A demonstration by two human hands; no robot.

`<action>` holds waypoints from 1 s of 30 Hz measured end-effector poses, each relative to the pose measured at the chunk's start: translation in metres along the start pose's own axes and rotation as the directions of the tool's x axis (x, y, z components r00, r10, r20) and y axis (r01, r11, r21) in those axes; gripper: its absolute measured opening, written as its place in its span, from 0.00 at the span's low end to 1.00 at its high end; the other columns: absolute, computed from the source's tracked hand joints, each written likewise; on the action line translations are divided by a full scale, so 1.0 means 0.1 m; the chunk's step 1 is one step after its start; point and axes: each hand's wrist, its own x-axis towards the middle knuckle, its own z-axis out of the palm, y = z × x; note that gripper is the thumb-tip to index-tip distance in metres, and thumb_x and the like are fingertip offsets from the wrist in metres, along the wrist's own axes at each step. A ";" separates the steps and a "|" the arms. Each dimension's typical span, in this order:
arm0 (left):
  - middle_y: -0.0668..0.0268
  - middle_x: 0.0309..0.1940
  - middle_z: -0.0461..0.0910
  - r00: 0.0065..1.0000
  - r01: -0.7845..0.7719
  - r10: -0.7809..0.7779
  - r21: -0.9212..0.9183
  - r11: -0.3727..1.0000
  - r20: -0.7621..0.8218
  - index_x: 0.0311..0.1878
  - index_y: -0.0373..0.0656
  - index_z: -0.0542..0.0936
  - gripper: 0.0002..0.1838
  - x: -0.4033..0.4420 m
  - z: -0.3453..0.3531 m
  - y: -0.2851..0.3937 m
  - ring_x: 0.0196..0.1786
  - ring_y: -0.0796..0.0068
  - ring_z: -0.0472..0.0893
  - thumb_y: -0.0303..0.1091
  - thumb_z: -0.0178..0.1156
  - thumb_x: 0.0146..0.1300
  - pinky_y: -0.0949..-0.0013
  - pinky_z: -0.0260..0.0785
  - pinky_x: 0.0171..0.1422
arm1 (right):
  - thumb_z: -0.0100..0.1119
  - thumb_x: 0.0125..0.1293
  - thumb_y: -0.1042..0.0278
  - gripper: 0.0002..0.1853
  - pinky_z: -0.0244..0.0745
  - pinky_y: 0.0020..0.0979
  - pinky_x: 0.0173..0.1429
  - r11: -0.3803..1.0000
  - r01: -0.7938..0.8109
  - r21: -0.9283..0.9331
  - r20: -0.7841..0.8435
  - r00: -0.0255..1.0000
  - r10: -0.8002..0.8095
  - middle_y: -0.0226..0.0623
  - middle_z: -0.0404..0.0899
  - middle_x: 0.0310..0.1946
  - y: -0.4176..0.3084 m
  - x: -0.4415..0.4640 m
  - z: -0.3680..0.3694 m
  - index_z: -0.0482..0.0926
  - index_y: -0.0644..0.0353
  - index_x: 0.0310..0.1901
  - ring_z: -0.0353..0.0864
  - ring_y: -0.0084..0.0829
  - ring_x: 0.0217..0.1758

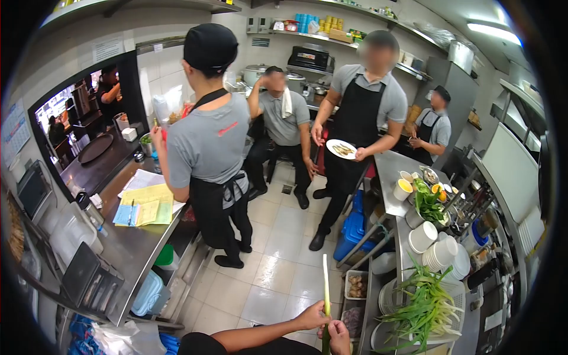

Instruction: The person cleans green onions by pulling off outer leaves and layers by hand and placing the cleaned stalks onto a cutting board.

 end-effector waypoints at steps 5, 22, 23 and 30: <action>0.64 0.38 0.75 0.999 -0.031 0.033 0.093 0.995 -0.020 0.64 0.35 0.61 0.29 0.03 0.00 -0.20 0.29 0.81 0.77 0.28 0.59 0.62 0.76 0.71 0.32 | 0.55 0.69 0.62 0.11 0.76 0.27 0.40 1.000 0.011 0.027 0.037 0.999 -0.012 0.34 0.79 0.35 0.04 0.00 -0.01 0.75 0.62 0.44 0.79 0.26 0.34; 0.66 0.35 0.75 0.990 0.060 -0.056 -0.033 0.998 0.127 0.63 0.35 0.63 0.25 0.10 0.17 -0.24 0.25 0.82 0.73 0.34 0.57 0.67 0.77 0.69 0.30 | 0.62 0.65 0.62 0.14 0.73 0.28 0.45 0.992 0.071 0.106 0.080 0.994 -0.080 0.33 0.79 0.38 0.30 -0.03 -0.35 0.75 0.61 0.46 0.78 0.26 0.38; 0.66 0.35 0.75 0.989 0.066 -0.062 -0.028 0.997 0.136 0.63 0.35 0.63 0.25 0.10 0.17 -0.21 0.25 0.82 0.73 0.34 0.57 0.67 0.77 0.69 0.30 | 0.63 0.64 0.61 0.15 0.73 0.27 0.45 0.992 0.086 0.096 0.106 0.990 -0.096 0.32 0.79 0.38 0.28 -0.04 -0.37 0.75 0.61 0.46 0.78 0.25 0.39; 0.65 0.35 0.75 0.985 0.086 -0.094 0.056 0.995 0.148 0.60 0.35 0.66 0.23 0.08 0.25 -0.20 0.28 0.83 0.74 0.34 0.58 0.66 0.77 0.69 0.32 | 0.60 0.64 0.65 0.13 0.73 0.26 0.44 0.991 0.038 0.128 0.041 0.998 -0.044 0.32 0.78 0.36 0.32 -0.14 -0.42 0.73 0.63 0.45 0.78 0.24 0.38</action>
